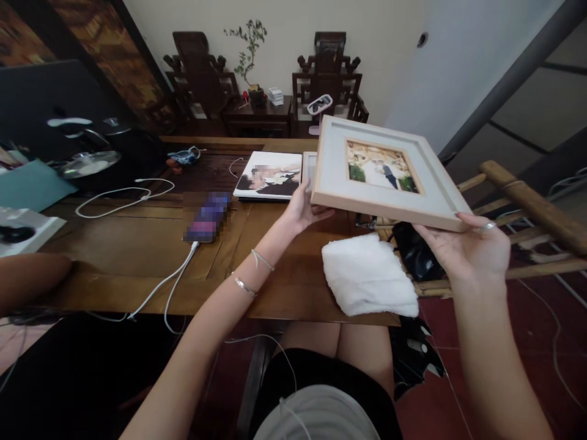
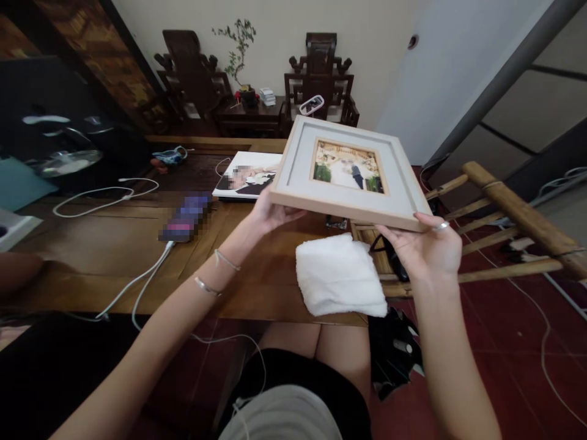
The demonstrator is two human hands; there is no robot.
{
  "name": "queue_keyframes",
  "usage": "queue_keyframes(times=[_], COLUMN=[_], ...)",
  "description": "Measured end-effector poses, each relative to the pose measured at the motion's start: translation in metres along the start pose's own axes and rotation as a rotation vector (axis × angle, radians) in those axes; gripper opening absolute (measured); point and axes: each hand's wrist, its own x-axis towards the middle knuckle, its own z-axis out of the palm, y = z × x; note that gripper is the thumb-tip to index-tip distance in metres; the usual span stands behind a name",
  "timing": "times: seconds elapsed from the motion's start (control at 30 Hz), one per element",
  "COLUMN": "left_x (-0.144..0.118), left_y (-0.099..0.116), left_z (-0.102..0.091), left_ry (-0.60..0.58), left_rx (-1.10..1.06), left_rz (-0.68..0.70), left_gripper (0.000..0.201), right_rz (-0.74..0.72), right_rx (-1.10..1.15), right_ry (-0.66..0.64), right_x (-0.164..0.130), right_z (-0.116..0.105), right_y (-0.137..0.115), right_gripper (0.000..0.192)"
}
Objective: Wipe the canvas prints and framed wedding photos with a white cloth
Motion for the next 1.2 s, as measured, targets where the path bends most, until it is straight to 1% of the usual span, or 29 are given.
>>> queue_keyframes(times=[0.07, 0.1, 0.17, 0.27, 0.4, 0.5, 0.7, 0.83, 1.0, 1.13, 1.2], left_x=[0.019, 0.027, 0.042, 0.058, 0.073, 0.081, 0.088, 0.09, 0.086, 0.083, 0.083], left_y=[-0.012, -0.018, -0.027, -0.032, -0.031, -0.028, -0.027, -0.031, -0.034, -0.037, -0.04], left_z=[-0.005, -0.007, -0.009, -0.005, 0.0, -0.003, -0.013, -0.015, -0.014, -0.016, -0.017], left_ry=[0.113, 0.164, 0.218, 0.283, 0.333, 0.369, 0.371, 0.383, 0.376, 0.372, 0.361], left_rx=[-0.068, -0.113, -0.185, -0.232, -0.225, -0.2, -0.176, -0.166, -0.145, -0.126, -0.122], left_rz=[-0.141, -0.162, -0.149, -0.084, -0.051, -0.076, -0.086, -0.045, 0.027, 0.079, 0.097], left_gripper=[0.043, 0.046, 0.046, 0.031, 0.017, 0.013, 0.02, 0.022, 0.024, 0.014, 0.009], right_rz=[-0.023, -0.035, -0.052, -0.062, -0.068, -0.07, -0.033, -0.007, 0.026, 0.042, 0.051], right_rx=[0.023, 0.032, 0.041, 0.036, 0.016, -0.004, -0.011, -0.021, -0.081, -0.158, -0.187], right_ry=[0.002, -0.004, -0.013, -0.011, 0.007, 0.045, 0.079, 0.081, -0.001, -0.1, -0.126], right_x=[0.007, 0.01, 0.017, 0.024, 0.03, 0.033, 0.04, 0.057, 0.098, 0.136, 0.152], right_z=[0.001, 0.001, -0.001, -0.006, -0.011, -0.014, -0.019, -0.02, -0.012, -0.001, 0.004], right_y=[-0.003, -0.004, -0.006, -0.006, -0.005, -0.004, 0.003, 0.01, 0.027, 0.045, 0.054], right_gripper=[0.029, 0.029, 0.027, 0.024, 0.021, 0.019, 0.018, 0.019, 0.018, 0.019, 0.02])
